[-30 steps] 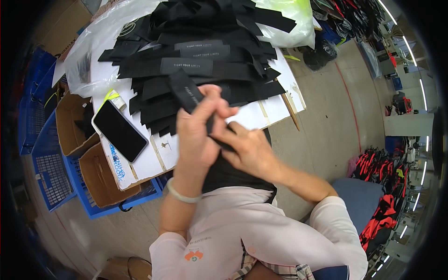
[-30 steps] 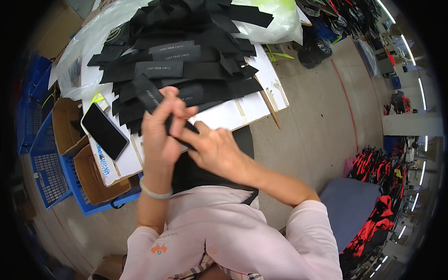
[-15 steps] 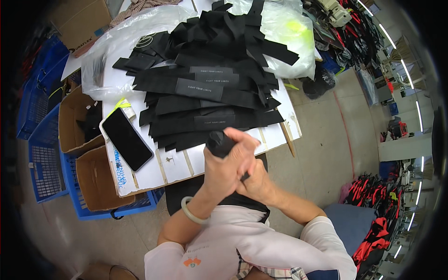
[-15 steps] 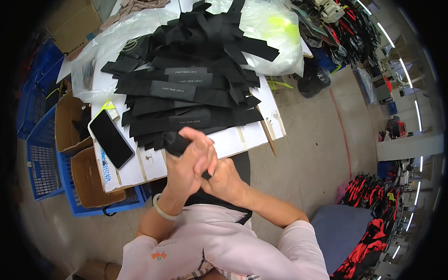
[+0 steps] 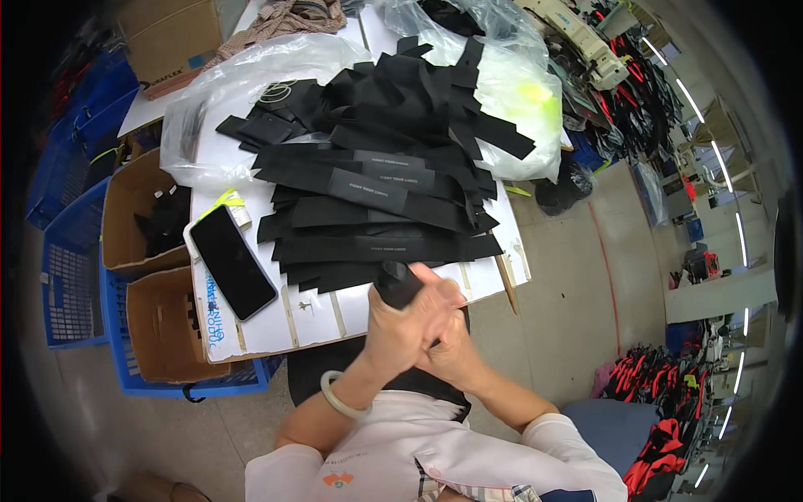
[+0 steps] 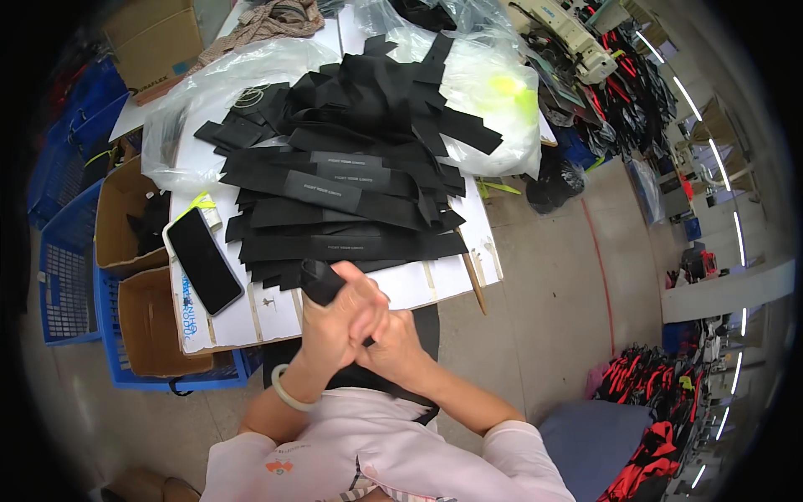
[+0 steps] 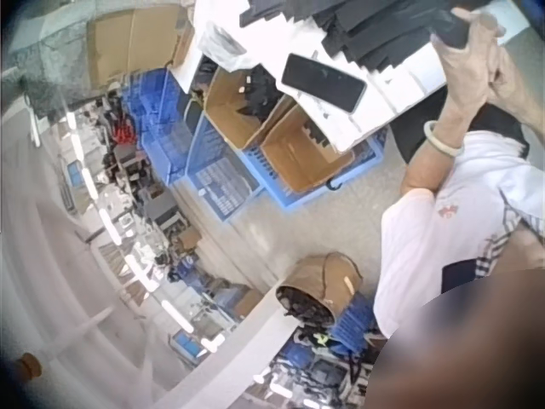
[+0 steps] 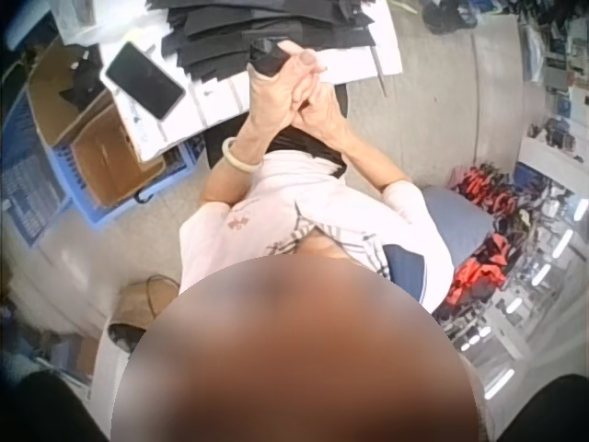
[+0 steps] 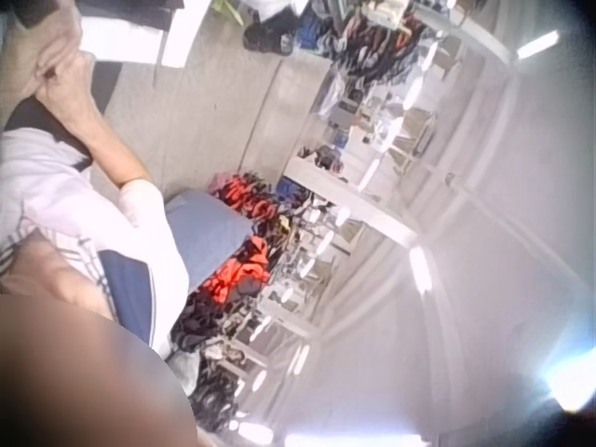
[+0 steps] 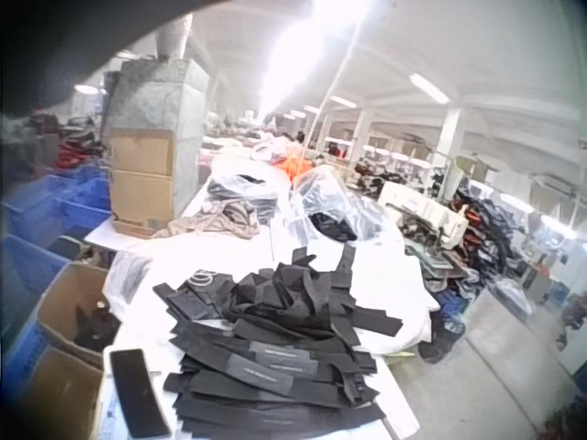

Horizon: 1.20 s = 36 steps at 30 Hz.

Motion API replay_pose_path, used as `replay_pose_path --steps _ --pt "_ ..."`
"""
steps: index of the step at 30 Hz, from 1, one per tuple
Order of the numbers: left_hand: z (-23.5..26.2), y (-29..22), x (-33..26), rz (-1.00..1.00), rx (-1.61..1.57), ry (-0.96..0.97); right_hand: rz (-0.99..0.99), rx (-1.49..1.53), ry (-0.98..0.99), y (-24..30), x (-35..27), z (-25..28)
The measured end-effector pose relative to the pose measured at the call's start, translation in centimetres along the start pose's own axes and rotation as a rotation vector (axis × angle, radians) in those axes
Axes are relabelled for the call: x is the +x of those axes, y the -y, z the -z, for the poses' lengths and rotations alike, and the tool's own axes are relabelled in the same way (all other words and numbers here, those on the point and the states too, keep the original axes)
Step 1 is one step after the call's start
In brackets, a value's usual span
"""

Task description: Inspecting and straightening black fabric straps at a factory workbench using a wooden stick.

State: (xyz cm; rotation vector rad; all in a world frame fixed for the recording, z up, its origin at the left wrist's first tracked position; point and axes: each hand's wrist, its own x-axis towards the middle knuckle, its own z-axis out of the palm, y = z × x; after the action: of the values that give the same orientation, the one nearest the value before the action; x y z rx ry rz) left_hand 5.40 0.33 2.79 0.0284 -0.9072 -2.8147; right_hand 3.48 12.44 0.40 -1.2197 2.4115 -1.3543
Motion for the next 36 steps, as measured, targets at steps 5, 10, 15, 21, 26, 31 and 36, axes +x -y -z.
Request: replay_pose_path --steps 5,10,15,21,26,31,36 --pt "0.1 -2.0 0.3 -0.008 0.033 0.077 0.281 -0.166 -0.192 -0.6 0.9 -1.9" --pt "1.3 -2.6 0.9 -0.383 0.601 -0.157 0.181 -0.126 -0.093 0.7 0.5 2.0" --pt "0.8 -0.2 1.6 -0.657 0.936 -0.063 0.284 -0.074 -0.391 4.1 2.2 5.8" --pt "1.7 1.3 0.9 -0.747 1.058 -0.084 0.274 -0.154 -0.248 5.0 3.9 4.3" --pt "1.6 2.3 0.3 -0.744 1.027 -0.153 0.093 -0.008 -0.358 4.7 3.0 2.5" --pt "2.4 1.6 0.2 -0.603 1.096 0.009 0.304 -0.071 -0.193 3.7 4.1 5.8" --pt "2.0 2.1 0.6 -0.608 1.250 -0.005 0.372 -0.322 -0.159 4.4 4.7 6.9"
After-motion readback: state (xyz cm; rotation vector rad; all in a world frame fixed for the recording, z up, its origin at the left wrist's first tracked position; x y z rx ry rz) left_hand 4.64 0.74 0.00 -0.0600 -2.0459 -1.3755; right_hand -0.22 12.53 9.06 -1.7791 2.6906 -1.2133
